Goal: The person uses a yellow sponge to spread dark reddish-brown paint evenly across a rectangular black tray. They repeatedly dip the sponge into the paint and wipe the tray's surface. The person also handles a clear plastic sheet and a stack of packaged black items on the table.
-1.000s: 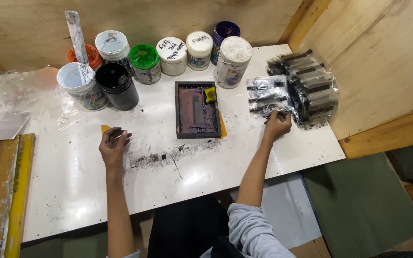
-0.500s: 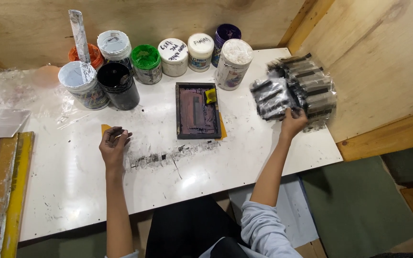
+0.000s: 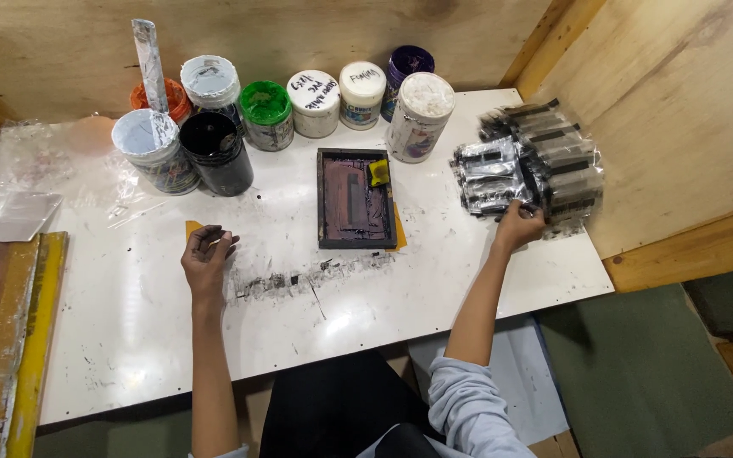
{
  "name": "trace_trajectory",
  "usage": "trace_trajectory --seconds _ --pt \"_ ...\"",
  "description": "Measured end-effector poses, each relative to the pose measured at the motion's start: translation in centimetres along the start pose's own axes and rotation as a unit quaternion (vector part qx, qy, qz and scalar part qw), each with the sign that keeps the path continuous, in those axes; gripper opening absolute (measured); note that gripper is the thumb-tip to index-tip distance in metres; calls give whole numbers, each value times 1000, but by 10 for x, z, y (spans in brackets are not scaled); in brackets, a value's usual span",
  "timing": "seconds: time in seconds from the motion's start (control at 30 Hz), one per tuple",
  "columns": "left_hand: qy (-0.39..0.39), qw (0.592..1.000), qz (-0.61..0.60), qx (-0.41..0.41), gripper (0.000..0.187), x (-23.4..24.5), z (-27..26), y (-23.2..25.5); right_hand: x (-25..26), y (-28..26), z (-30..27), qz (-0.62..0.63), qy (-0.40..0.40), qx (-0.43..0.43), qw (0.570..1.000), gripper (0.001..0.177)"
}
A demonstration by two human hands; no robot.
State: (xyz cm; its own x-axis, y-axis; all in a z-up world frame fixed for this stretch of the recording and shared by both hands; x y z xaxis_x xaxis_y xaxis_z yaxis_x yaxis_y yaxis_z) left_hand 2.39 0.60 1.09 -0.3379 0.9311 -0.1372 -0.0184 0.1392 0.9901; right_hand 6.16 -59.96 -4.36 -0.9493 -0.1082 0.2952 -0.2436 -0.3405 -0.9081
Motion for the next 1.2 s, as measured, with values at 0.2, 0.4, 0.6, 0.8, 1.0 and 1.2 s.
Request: trace_trajectory --seconds 0.2,0.4,0.6,0.8,1.0,1.2 --pt "5 1000 2 0 26 1 2 -3 -2 14 -5 2 7 0 1000 19" --pt "4 1000 4 -5 26 4 7 -11 1 11 -4 -45 42 80 995 23" --pt "7 1000 2 -5 24 0 2 -2 22 -8 -13 -72 54 92 992 30" --pt "10 1000 -1 -10 25 3 4 -6 31 -38 -29 -154 -18 91 984 27" --pt "16 1000 -12 -23 23 4 6 -9 19 -14 -21 -156 -22 103 982 18" --pt "43 996 7 -75 24 17 34 -66 28 -31 -20 -120 32 167 978 27"
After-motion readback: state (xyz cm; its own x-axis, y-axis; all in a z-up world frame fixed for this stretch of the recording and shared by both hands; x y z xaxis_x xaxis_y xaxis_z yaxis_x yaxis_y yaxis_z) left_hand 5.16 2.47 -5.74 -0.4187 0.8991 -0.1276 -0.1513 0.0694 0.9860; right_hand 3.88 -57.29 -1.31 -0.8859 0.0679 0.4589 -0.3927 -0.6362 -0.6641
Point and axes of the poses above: each hand's wrist, its own z-axis towards the middle knuckle, its own x-axis out of the back of the hand, y = z × x, the point moved 3 cm from there along z, towards the middle knuckle, and after that the axes turned 2 degrees about -y, right-handed, at the moved point
